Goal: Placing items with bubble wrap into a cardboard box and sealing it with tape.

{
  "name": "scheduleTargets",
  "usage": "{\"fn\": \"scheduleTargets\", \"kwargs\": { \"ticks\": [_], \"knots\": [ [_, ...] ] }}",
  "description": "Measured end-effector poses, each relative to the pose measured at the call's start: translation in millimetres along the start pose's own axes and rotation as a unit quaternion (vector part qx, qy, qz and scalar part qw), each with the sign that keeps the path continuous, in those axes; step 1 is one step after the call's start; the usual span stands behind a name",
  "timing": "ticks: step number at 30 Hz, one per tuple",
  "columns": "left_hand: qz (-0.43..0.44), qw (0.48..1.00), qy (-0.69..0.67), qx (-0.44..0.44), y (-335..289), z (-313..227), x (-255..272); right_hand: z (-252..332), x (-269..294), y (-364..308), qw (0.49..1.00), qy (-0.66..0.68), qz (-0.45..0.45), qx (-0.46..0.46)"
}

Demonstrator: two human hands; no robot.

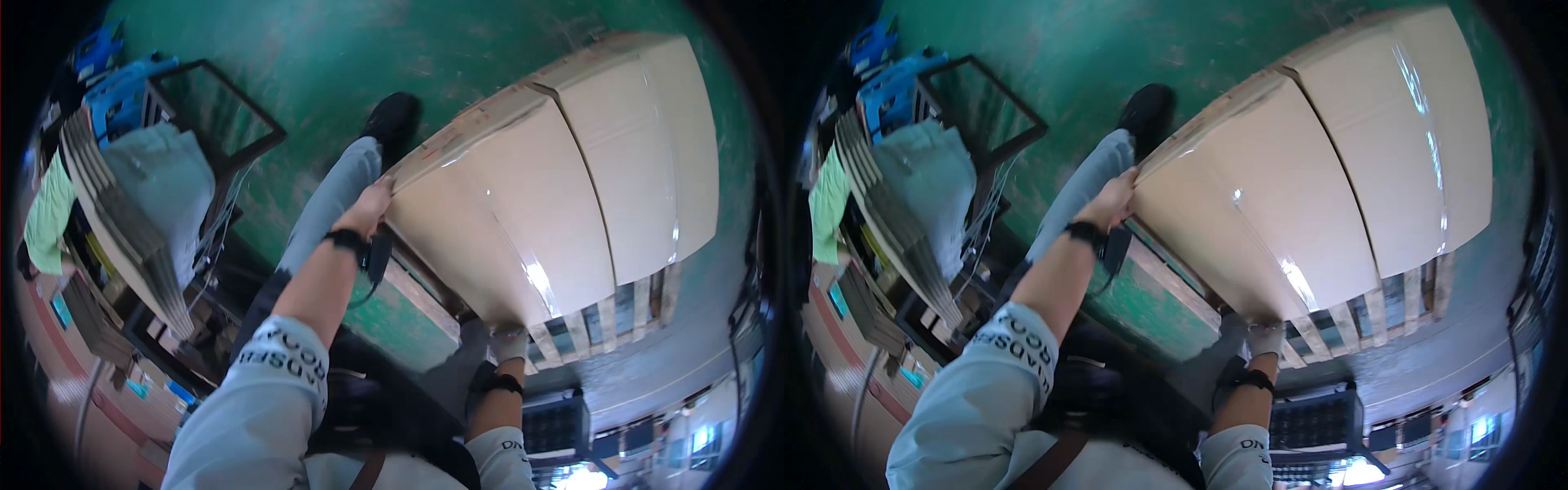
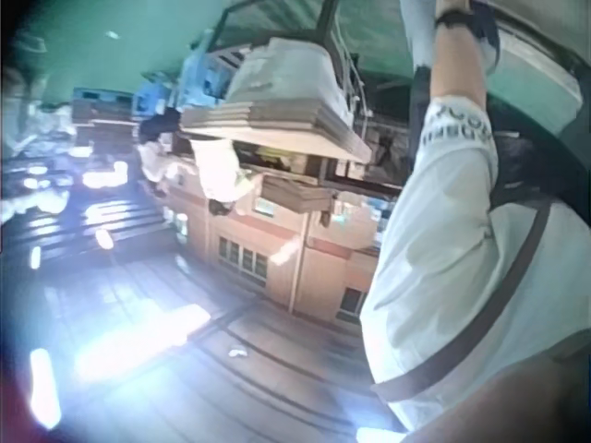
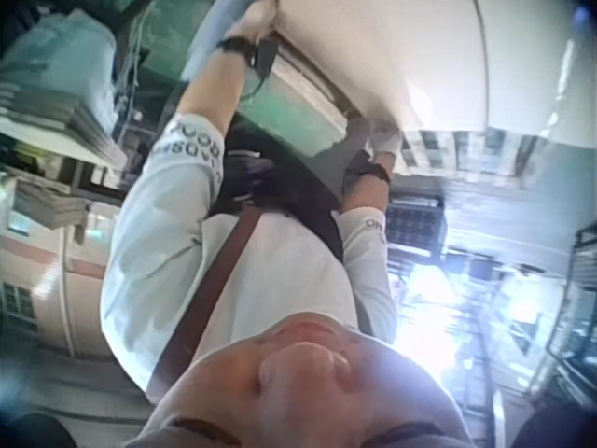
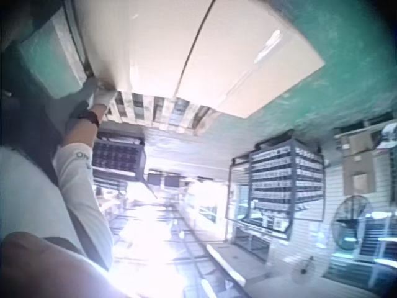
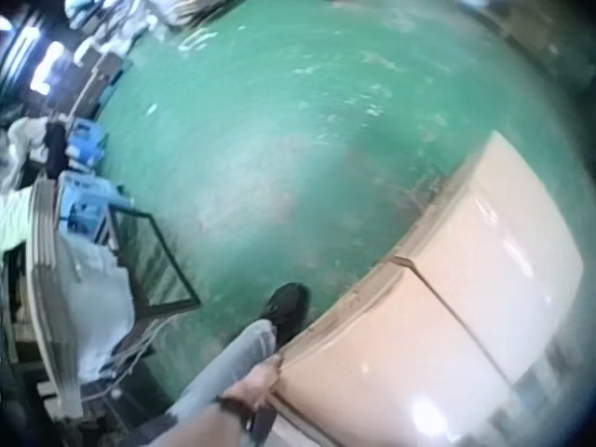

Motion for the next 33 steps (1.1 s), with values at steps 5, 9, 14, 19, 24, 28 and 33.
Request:
{"fn": "scheduleTargets", "kwargs": {
  "ticks": [5,9,14,19,24,28,33],
  "knots": [
    [-0.039,0.977,-0.057,-0.203,-57,-137,66,57,121,-150,0.993,0.098,-0.041,0.059],
    [0.182,0.938,-0.113,-0.274,-175,-230,101,0,115,-291,0.990,0.065,-0.122,0.004],
    [-0.094,0.835,0.096,-0.534,-313,-280,290,-18,7,-380,0.984,-0.030,-0.176,-0.019],
    [-0.503,0.696,0.232,-0.456,-305,-124,486,100,-130,-381,0.799,-0.468,-0.104,0.363],
    [-0.479,0.814,0.229,-0.234,-276,128,571,30,-251,-437,0.956,-0.130,0.088,0.248],
    [-0.461,0.791,0.327,-0.234,-260,187,593,-57,-213,-394,0.939,-0.164,0.026,0.301],
    [-0.269,0.862,0.339,-0.265,-253,176,556,-225,-104,-334,0.943,-0.222,-0.126,0.212]
  ]
}}
Point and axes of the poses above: each hand's wrist, its own y-axis towards the middle knuckle, its own x-axis out of the back of the hand, z = x × y, the point moved 10 cm from there along y, towards the middle knuckle, and after that the axes turned 10 degrees about -x, right-handed, at the moved point
